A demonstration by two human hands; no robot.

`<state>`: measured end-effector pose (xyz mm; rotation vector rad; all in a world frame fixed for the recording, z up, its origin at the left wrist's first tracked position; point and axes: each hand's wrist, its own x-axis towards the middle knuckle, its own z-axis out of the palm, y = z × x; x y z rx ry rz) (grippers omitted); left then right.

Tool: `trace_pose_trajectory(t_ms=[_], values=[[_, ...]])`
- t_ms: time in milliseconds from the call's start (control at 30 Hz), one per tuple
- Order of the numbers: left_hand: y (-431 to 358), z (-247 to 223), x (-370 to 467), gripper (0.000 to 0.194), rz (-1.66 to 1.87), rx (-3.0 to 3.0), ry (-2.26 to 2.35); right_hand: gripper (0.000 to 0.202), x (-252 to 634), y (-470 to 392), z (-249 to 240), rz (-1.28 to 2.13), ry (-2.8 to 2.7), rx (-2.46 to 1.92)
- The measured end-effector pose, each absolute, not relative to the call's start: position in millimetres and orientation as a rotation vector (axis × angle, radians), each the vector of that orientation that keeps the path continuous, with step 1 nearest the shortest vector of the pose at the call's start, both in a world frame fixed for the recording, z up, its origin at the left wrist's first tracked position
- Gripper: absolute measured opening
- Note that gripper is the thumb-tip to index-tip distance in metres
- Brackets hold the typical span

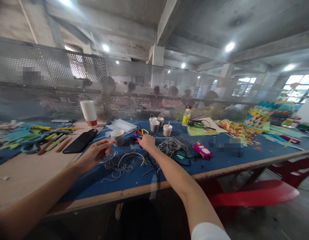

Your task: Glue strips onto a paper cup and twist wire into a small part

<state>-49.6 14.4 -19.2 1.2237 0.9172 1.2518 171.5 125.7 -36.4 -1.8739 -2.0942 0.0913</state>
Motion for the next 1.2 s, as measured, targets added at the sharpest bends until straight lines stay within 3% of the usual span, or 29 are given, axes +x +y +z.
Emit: trace_pose_trajectory(t_ms=[133,233,300,433,567,1200], values=[[14.4,-18.8,-49.7,0.024,1.259,1.214,0.906,0.052,174.4,119.0,-31.1,-0.004,-2.05,-1.807],[15.5,-18.7,-49.6,0.022,1.274,1.197,0.883,0.035,171.1,112.2,-21.2,0.0,-1.975,-1.57],[15.6,-17.4,-47.7,0.022,1.28,1.184,0.868,0.023,164.4,104.4,-14.1,0.294,-2.002,-1.333],[14.3,-9.0,-37.3,0.017,1.269,1.204,0.813,0.024,148.1,79.0,-7.6,1.318,-2.018,-0.787],[16.1,3.1,-26.7,0.015,1.26,1.246,0.754,0.024,144.3,60.8,-9.8,1.725,-1.937,-0.546],[33.2,-11.5,-36.1,0.012,1.248,1.025,0.734,0.031,179.4,88.8,-5.0,0.714,-1.818,-0.964]])
